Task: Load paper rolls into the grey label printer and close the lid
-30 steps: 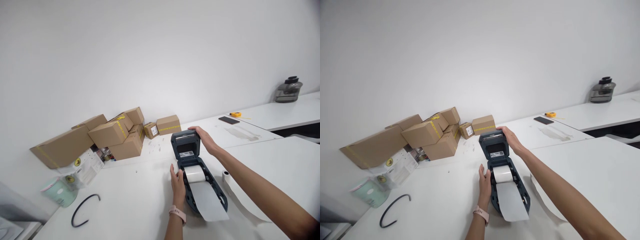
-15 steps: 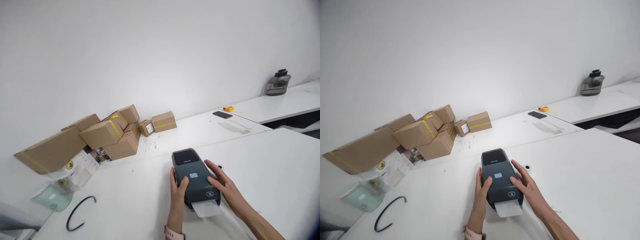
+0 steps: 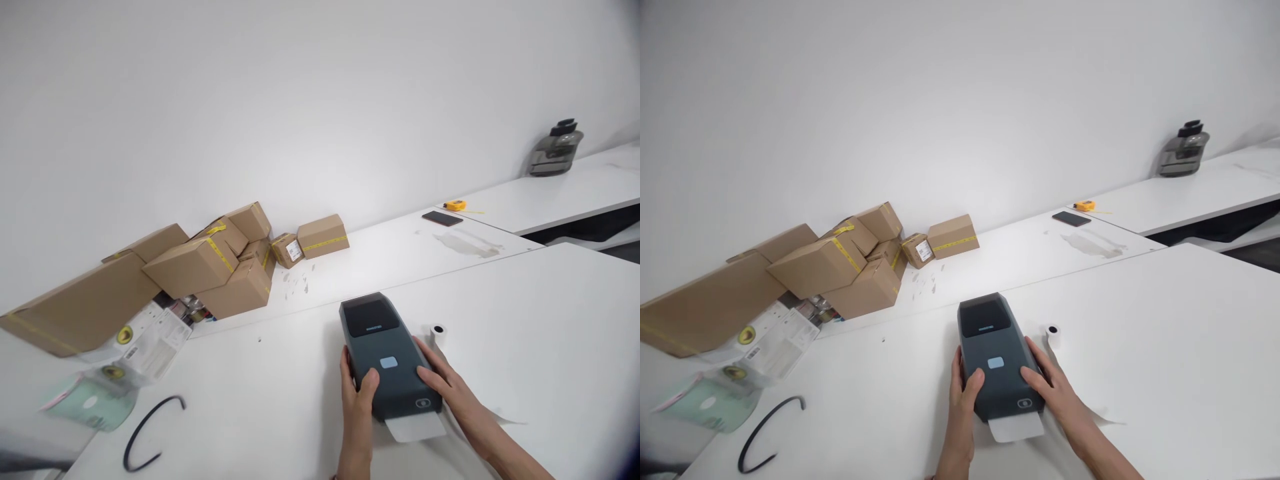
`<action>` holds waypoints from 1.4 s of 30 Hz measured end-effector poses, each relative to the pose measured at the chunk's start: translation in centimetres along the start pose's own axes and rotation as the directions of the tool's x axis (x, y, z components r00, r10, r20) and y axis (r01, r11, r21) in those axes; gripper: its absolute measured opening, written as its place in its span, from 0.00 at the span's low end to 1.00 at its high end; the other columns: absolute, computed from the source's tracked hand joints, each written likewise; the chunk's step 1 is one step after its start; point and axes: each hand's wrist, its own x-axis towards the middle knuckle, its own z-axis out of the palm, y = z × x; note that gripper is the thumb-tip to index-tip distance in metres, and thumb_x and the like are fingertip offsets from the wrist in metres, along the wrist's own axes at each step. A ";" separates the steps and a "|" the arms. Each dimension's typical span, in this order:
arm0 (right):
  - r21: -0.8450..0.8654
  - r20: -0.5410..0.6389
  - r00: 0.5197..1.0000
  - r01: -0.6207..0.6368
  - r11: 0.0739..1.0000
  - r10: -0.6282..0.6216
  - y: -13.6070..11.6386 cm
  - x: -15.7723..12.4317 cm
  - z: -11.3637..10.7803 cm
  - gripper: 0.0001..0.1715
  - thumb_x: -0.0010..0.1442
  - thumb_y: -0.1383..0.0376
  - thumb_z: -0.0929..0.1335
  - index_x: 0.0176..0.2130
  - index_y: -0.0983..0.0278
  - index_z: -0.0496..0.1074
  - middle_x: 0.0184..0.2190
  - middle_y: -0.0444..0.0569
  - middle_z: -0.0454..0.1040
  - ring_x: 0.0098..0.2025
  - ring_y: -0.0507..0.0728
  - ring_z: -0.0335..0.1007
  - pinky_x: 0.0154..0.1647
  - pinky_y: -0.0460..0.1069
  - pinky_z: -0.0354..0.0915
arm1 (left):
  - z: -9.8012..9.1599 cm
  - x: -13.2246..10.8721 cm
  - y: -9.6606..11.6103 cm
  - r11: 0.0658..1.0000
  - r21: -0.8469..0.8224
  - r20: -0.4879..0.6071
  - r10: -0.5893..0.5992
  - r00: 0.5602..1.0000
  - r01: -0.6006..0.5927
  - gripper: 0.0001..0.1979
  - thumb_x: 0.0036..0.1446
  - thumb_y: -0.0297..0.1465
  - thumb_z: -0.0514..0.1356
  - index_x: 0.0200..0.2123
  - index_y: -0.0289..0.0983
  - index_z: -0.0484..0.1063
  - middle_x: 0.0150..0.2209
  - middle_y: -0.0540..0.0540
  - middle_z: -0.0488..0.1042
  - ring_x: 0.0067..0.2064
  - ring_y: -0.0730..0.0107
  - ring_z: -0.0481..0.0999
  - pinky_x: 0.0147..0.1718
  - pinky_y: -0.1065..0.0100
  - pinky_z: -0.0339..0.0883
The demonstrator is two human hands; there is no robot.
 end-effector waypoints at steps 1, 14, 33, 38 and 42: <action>-0.002 0.007 1.000 -0.007 1.000 0.007 0.1 0.0 0.0 0.47 0.57 0.42 0.67 0.68 0.52 0.54 0.69 0.47 0.57 0.68 0.66 0.55 0.60 0.57 0.65 | 0.1 -0.1 0.1 1.000 0.002 -0.003 -0.002 1.000 0.002 0.48 0.49 0.43 0.68 0.68 0.42 0.50 0.69 0.41 0.56 0.64 0.53 0.64 0.53 0.67 0.69; -0.147 -0.070 0.986 0.138 0.979 -0.149 2.1 0.9 -0.1 0.44 0.58 0.42 0.64 0.68 0.54 0.56 0.68 0.48 0.57 0.69 0.66 0.53 0.64 0.59 0.60 | 0.0 0.5 -1.2 0.999 -0.016 -0.048 0.033 0.998 -0.034 0.49 0.51 0.44 0.67 0.69 0.50 0.42 0.69 0.44 0.53 0.63 0.54 0.65 0.54 0.63 0.68; -0.330 0.099 0.891 0.449 0.830 -0.442 -0.2 -0.8 0.0 0.26 0.66 0.47 0.59 0.60 0.50 0.67 0.71 0.45 0.48 0.72 0.63 0.41 0.70 0.64 0.44 | -1.9 -4.8 -6.7 0.955 0.261 -0.296 0.220 0.930 -0.143 0.34 0.46 0.56 0.64 0.46 0.35 0.71 0.42 0.41 0.75 0.39 0.65 0.76 0.31 0.71 0.70; -0.368 0.113 0.873 0.480 0.797 -0.474 -0.3 -0.7 -0.1 0.25 0.67 0.48 0.58 0.56 0.52 0.71 0.70 0.46 0.51 0.70 0.64 0.46 0.69 0.65 0.47 | 0.3 -5.6 -9.6 0.994 0.105 -0.178 0.017 0.984 0.002 0.35 0.33 0.61 0.66 0.28 0.32 0.73 0.25 0.48 0.71 0.20 0.77 0.65 0.14 0.75 0.52; -0.361 0.128 0.878 0.474 0.803 -0.461 -0.5 -0.8 -0.3 0.25 0.67 0.48 0.59 0.56 0.52 0.71 0.70 0.46 0.52 0.70 0.64 0.46 0.69 0.64 0.49 | 1.7 -4.6 -8.1 0.999 0.042 -0.150 -0.009 0.989 0.016 0.33 0.32 0.56 0.70 0.28 0.31 0.74 0.24 0.46 0.74 0.21 0.76 0.68 0.17 0.74 0.54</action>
